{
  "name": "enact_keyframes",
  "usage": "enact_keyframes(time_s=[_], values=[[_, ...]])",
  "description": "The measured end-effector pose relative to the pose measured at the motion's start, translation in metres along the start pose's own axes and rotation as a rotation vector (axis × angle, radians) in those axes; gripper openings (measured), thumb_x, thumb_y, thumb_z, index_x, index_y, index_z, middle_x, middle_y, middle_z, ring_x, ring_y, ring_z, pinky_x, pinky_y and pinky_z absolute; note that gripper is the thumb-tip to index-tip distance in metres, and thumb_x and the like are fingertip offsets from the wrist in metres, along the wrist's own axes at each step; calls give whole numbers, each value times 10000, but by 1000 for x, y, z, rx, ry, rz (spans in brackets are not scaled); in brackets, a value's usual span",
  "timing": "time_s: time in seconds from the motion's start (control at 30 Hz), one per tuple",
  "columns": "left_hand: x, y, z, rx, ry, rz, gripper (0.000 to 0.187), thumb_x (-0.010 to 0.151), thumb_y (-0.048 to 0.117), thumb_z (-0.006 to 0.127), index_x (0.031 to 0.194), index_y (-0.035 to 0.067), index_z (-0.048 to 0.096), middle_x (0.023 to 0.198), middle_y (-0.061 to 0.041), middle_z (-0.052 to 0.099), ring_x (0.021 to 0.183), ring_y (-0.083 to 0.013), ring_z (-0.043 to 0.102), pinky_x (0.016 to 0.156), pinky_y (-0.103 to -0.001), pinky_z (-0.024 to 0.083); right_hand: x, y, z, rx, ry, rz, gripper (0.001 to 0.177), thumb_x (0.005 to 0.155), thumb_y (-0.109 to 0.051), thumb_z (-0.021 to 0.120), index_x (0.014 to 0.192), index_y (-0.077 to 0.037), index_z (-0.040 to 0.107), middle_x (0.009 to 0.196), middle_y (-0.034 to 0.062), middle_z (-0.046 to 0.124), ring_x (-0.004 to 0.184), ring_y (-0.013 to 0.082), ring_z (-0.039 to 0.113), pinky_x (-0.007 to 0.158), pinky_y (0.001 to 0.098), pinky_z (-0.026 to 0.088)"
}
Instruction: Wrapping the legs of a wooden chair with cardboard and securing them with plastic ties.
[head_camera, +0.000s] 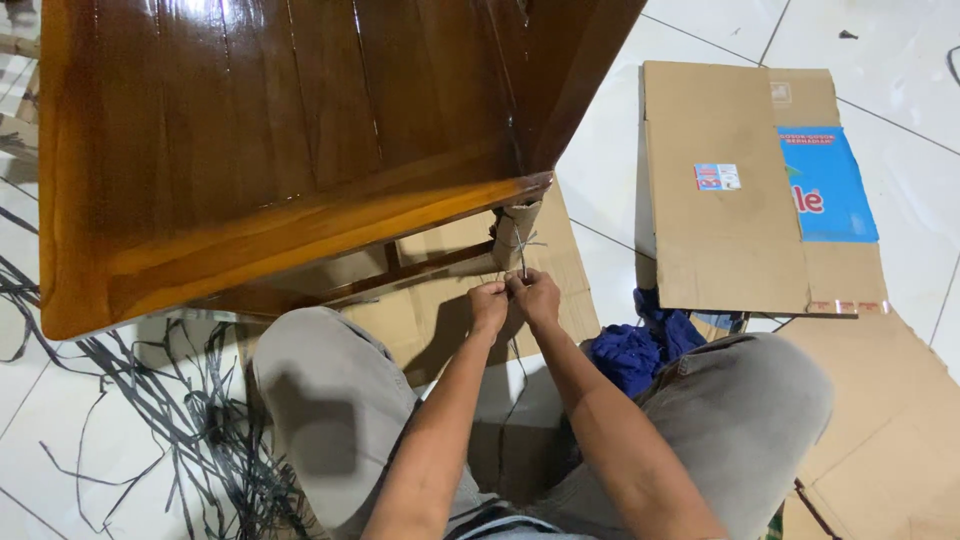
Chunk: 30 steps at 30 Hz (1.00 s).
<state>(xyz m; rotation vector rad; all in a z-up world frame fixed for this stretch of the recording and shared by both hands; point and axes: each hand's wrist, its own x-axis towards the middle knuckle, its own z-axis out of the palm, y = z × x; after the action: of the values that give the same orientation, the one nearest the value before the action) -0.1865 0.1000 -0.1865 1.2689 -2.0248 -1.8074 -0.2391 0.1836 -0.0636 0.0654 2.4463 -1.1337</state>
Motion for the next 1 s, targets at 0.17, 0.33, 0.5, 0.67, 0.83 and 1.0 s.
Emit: enact_keyframes(time_s=[0.17,0.33,0.5,0.67,0.83,1.0], values=[[4,-4,4,30,35,147,266,783,-25,653,900,126,838,880,-130,790,866,-251,757,774,-364,584,-13,-11,-10,-49,8,-98,240,913,-366,686,981,-147,756,925,204,721,999,449,695,862,553,550],[18,-4,2,-136,37,151,222,782,-33,660,940,55,788,852,-151,779,826,-201,717,801,-367,566,-24,-13,-15,-151,0,-219,213,951,-299,643,991,-92,675,905,233,707,978,467,694,840,579,550],[13,4,-3,-39,35,131,195,748,43,763,892,155,828,860,-94,791,802,-171,746,730,-322,582,-31,-7,-25,-256,-16,-288,235,955,-301,629,983,-69,624,919,259,692,968,492,684,840,606,543],[-11,38,-20,62,42,156,167,791,83,731,907,151,830,911,-136,779,915,-303,746,792,-366,593,-33,-3,-31,-226,-14,-296,114,937,-230,646,1038,-177,647,892,148,715,946,415,709,825,531,562],[-21,48,-22,223,31,172,118,822,125,750,899,188,812,889,-77,767,902,-283,746,783,-376,591,-42,-15,-40,-286,-33,-419,196,935,-198,654,1124,-251,665,879,106,667,925,364,705,801,485,574],[-31,66,-33,233,61,223,80,846,104,718,896,107,781,871,-152,750,919,-352,735,796,-417,596,-40,-14,-38,-326,-60,-502,281,928,-173,627,1172,-302,680,838,90,604,898,364,682,795,456,577]])
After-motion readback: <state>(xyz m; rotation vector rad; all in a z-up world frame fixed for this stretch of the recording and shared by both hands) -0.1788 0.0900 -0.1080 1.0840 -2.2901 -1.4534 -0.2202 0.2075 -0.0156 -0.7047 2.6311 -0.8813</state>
